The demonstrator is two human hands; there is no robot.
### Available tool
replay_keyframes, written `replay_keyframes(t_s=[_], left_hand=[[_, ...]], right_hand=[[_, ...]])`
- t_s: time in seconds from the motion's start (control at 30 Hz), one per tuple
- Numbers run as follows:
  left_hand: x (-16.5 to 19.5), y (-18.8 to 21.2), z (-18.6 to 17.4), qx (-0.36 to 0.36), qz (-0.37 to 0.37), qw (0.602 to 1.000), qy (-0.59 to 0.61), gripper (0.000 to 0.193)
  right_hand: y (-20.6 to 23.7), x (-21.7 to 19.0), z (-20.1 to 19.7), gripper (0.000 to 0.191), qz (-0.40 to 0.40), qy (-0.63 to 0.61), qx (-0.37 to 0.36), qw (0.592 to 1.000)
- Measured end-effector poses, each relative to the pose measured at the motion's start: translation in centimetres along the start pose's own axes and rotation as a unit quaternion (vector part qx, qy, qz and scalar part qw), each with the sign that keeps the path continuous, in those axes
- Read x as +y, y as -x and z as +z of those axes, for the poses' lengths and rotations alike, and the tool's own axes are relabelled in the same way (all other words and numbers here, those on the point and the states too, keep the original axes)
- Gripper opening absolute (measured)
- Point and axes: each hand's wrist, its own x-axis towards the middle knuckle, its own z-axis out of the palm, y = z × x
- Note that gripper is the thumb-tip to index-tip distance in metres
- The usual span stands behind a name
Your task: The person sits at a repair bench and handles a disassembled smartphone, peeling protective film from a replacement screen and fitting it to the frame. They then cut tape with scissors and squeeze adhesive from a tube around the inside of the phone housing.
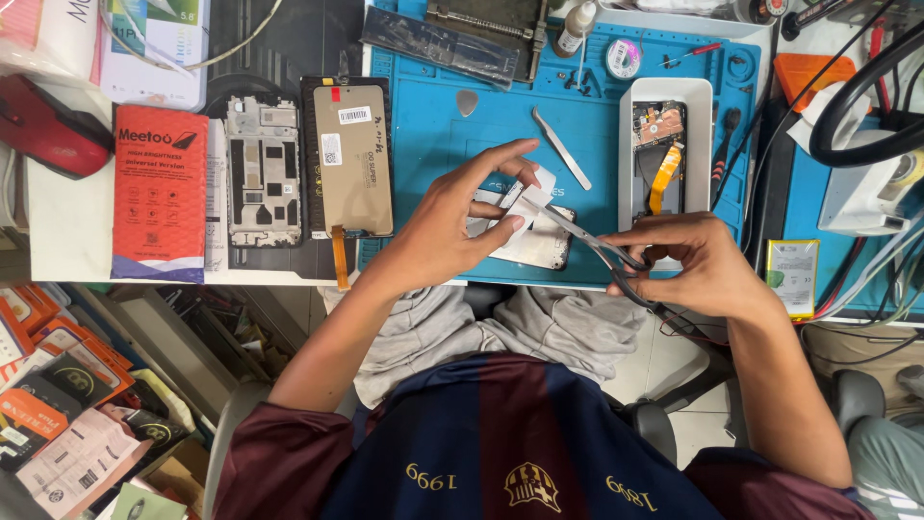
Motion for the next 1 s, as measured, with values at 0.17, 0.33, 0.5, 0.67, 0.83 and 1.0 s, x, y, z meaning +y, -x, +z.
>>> replay_keyframes(t_s=[0.17,0.33,0.5,0.67,0.83,1.0], left_hand=[[0.0,-0.1,-0.1,0.0,-0.005,1.0,-0.008,0.072],[-0.2,-0.3,-0.1,-0.001,-0.007,1.0,-0.019,0.074],[-0.3,-0.4,-0.1,-0.003,-0.003,1.0,-0.018,0.074],[-0.3,-0.4,-0.1,-0.002,-0.005,1.0,-0.023,0.074],[-0.3,-0.4,-0.1,-0.003,-0.004,1.0,-0.025,0.074],[-0.3,-0.4,-0.1,-0.001,-0.002,1.0,-0.021,0.074]], right_hand=[[-0.2,0.5,-0.2,0.049,0.006,-0.01,-0.006,1.0],[-0.2,0.8,-0.4,0.052,0.008,0.025,0.002,1.0],[-0.1,1.2,-0.4,0.049,0.011,-0.006,0.005,1.0],[-0.2,1.3,-0.3,0.049,0.007,0.006,0.011,1.0],[-0.2,1.2,-0.4,0.049,-0.016,0.045,0.008,0.999],[-0.2,1.1,-0.4,0.049,-0.011,0.025,0.012,1.0]])
